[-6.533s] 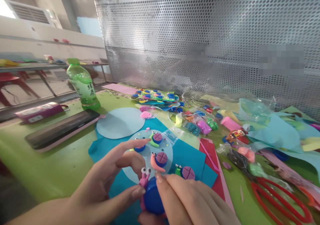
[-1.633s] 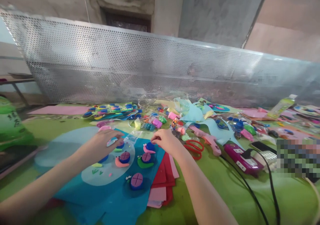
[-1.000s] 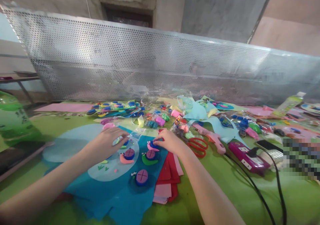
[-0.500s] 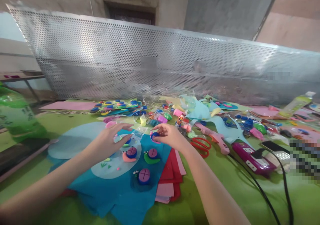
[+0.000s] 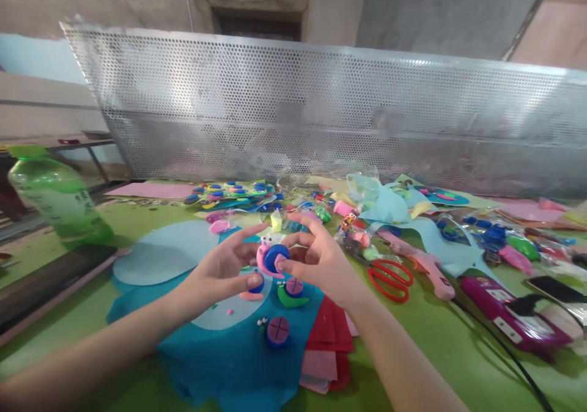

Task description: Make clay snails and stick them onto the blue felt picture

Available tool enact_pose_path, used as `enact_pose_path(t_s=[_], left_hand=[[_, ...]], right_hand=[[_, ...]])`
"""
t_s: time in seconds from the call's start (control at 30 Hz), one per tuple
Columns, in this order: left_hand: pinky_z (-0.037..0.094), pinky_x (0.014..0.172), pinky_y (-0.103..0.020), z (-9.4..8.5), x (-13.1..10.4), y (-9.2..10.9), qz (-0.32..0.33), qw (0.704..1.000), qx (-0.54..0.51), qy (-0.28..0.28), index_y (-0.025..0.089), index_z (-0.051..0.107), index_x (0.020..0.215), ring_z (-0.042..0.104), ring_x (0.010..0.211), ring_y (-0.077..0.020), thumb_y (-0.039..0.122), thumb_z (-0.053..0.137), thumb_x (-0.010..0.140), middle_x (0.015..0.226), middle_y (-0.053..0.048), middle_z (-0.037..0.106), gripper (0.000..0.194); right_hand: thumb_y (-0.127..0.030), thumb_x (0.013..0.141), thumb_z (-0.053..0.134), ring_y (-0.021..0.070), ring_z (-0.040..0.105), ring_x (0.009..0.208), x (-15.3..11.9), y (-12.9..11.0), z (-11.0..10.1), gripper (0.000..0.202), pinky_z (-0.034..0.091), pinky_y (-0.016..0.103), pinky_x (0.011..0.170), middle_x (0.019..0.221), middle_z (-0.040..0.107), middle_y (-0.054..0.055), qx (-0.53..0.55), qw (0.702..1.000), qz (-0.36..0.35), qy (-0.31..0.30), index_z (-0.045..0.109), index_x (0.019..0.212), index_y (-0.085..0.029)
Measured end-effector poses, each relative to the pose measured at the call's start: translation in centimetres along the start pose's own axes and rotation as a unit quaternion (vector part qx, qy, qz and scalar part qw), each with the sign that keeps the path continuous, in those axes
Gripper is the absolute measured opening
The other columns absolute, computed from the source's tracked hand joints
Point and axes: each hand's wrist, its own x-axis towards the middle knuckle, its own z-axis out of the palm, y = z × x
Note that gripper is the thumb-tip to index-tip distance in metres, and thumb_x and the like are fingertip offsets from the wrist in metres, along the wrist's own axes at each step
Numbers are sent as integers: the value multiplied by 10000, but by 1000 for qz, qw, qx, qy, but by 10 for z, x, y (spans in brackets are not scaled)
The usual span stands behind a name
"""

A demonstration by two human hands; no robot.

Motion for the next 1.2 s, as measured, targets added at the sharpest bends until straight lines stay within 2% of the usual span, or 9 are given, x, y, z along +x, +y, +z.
enact_pose_path(t_s=[0.1,0.2,0.4,0.53,0.63,0.73,0.93,1.07,1.2], left_hand=[[504,703,-306,2,0,3,-17,1000,-13,21,267,362,1248,523,895,-184,255,703,681,955,-37,551,662],[498,625,-264,4,-1,5,-37,998,-43,7,258,356,1254,525,854,-174,237,723,663,929,-33,534,696],[482,606,-223,12,-2,9,-40,995,-91,23,236,374,1246,536,764,-125,181,742,630,868,1,519,719],[463,535,-198,16,-2,10,-73,991,-103,47,206,400,1223,533,672,-105,249,734,651,788,12,532,663],[439,474,-181,17,-2,10,-97,991,-65,68,221,428,1202,534,666,-117,318,698,690,763,10,533,586],[467,494,-203,16,-3,10,-99,991,-53,68,239,437,1190,551,717,-141,331,684,702,788,6,535,555],[494,546,-217,13,-3,10,-82,991,-61,86,243,469,1151,569,740,-138,309,706,678,831,3,579,533],[498,565,-229,13,-2,7,-95,989,-53,100,247,449,1174,578,750,-139,329,684,703,862,-9,600,533],[483,539,-233,13,-1,3,-94,989,-45,105,228,437,1183,570,730,-143,355,662,720,842,-18,587,530]], right_hand=[[-173,666,709,137,581,756,-1,0,3,676,460,223,562,860,564,3,6,1000,6,-3,335,1222,-260],[-165,682,699,140,577,760,-3,-2,3,689,461,232,567,858,553,4,12,1000,6,-18,311,1244,-260],[-129,677,698,113,553,687,-4,-2,7,720,448,214,528,798,541,-23,12,999,18,-31,292,1256,-264],[-151,674,708,107,554,690,-3,2,11,705,432,195,509,818,557,-16,15,999,33,-31,289,1233,-251],[-179,677,715,102,567,691,-2,4,13,683,428,185,497,863,563,-6,5,998,42,-40,307,1219,-251],[-203,690,699,123,589,745,-1,2,13,566,464,205,536,911,565,16,-21,998,42,-35,401,1170,-232],[-202,748,636,133,585,911,-1,2,11,295,512,238,729,991,604,10,-71,997,-17,-19,578,1031,-264],[-233,750,640,137,606,831,-1,5,11,191,522,262,700,960,635,8,-143,989,-38,5,647,937,-274],[-229,721,665,180,573,960,2,7,11,108,510,285,746,994,620,28,-153,982,-107,37,690,824,-255]])
